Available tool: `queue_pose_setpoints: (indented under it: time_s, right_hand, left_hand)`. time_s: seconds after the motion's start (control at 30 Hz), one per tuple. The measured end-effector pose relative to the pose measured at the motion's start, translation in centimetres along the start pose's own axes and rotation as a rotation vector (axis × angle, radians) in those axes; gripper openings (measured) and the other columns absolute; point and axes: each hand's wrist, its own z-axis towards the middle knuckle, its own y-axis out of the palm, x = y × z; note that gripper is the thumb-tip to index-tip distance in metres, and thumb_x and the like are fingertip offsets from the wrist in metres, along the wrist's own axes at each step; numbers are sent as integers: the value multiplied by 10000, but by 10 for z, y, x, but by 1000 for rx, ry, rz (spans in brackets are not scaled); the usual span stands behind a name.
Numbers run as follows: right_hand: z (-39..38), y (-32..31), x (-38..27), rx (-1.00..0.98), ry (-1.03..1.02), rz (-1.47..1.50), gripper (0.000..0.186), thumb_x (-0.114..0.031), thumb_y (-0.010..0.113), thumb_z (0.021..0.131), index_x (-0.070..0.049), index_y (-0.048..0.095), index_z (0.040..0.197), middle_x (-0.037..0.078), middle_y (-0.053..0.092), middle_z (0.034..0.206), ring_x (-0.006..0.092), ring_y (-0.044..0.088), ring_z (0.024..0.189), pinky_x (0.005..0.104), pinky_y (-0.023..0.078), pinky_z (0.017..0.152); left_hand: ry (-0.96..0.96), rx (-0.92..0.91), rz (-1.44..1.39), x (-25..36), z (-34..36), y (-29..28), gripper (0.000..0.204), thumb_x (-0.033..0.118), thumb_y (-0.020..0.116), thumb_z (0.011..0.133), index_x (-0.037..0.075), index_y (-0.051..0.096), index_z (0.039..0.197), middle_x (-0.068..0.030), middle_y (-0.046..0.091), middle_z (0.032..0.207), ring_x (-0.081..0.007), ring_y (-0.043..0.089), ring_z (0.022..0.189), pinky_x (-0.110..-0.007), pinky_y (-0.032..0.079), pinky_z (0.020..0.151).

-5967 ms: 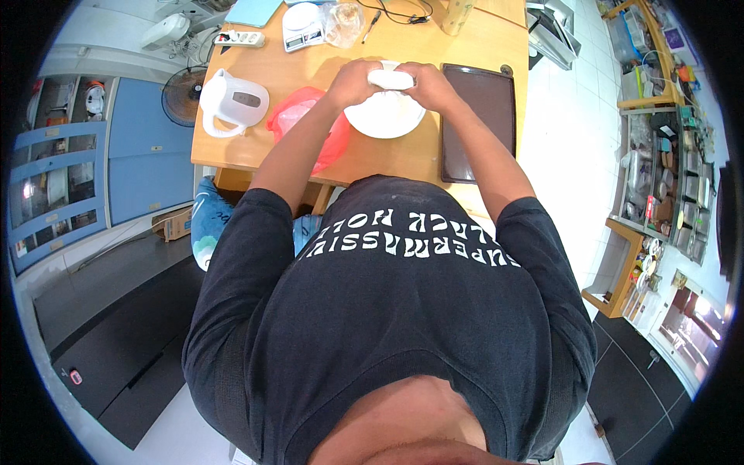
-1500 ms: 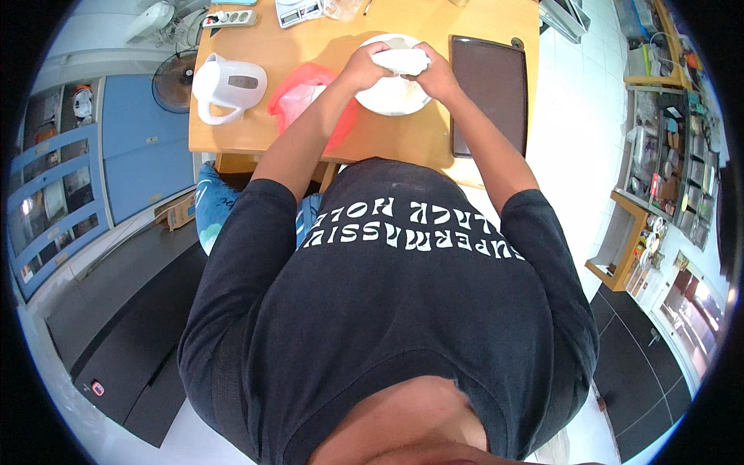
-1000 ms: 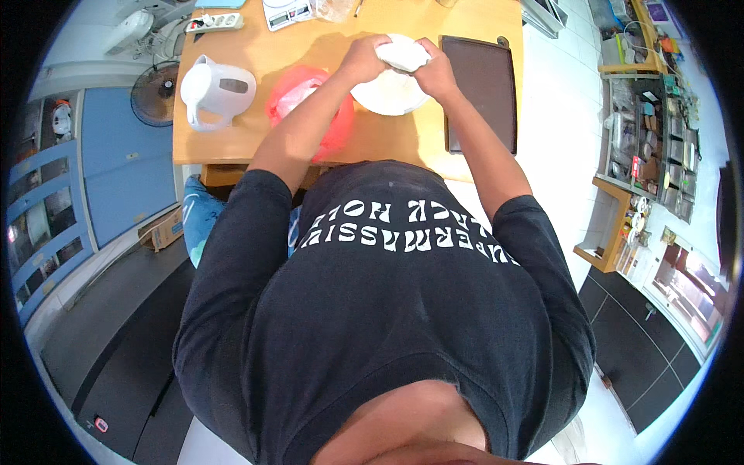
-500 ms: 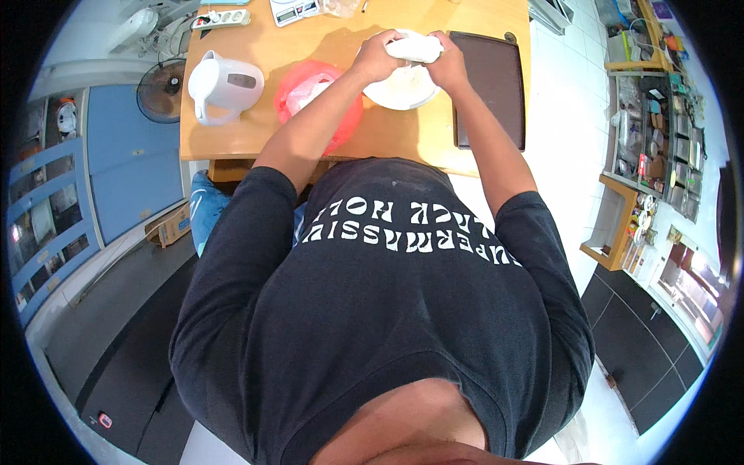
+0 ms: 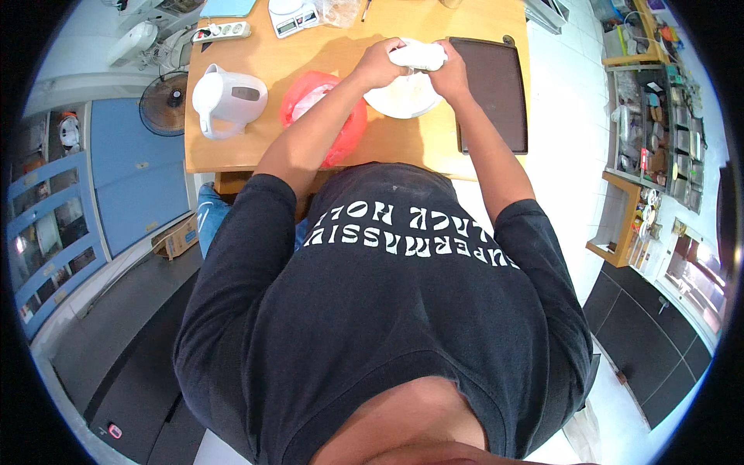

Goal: The person prepares dough by opening a plastic bag to retrieve a white substance, kneading and shaping a piece of white dough on a flat surface, and then placing it into a white bowl.

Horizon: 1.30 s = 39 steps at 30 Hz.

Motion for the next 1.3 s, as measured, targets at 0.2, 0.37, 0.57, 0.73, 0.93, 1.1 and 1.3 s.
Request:
queue_pose_setpoints:
  time_s: [0.2,0.37,0.57,0.73,0.93,1.1,1.3]
  right_hand:
    - [-7,16,8,11,-40,-21,339,-72,761,818,-72,635,1134,174,745,1025,344,726,987,395,551,830]
    - [-2,18,14,0,69,-18,369,-87,778,807,-70,635,1146,200,734,1073,356,710,1053,405,544,871]
    - [6,12,16,-78,68,8,392,-103,786,800,-64,641,1163,206,728,1102,347,708,1064,407,540,873]
    - [0,23,14,-89,-90,-28,349,-76,752,810,-76,649,1144,209,714,1084,396,687,1028,417,539,862]
    - [4,32,21,-132,-91,35,347,-70,726,822,-66,642,1159,206,722,1088,399,691,1036,416,545,853]
    - [17,34,42,-152,76,9,369,-89,733,827,-71,645,1185,203,727,1092,382,695,1045,416,541,879]
    - [19,39,47,-216,64,45,390,-98,747,821,-64,643,1195,196,730,1098,373,695,1054,423,540,892]
  left_hand:
    - [-141,30,9,5,-1,-1,390,142,842,739,67,694,1091,-147,737,1107,-294,705,1062,-388,535,906]
    - [-24,55,105,2,0,1,378,150,815,767,74,697,1118,-176,736,1108,-323,712,1040,-403,546,891]
    - [10,-60,111,-2,-3,-3,385,133,808,773,80,691,1136,-181,731,1118,-335,705,1062,-418,542,904]
    - [-35,-48,152,-7,1,-6,406,133,812,775,85,689,1158,-184,728,1129,-341,700,1075,-425,536,913]
    - [-59,-94,134,-35,17,-2,470,173,841,757,95,690,1195,-195,723,1139,-361,692,1083,-424,540,907]
    - [-38,-195,171,-40,21,3,492,177,848,745,72,688,1199,-202,719,1148,-364,687,1093,-428,537,916]
    - [-114,-229,187,-45,27,-1,502,172,849,737,60,686,1198,-216,706,1172,-358,678,1112,-433,528,937]
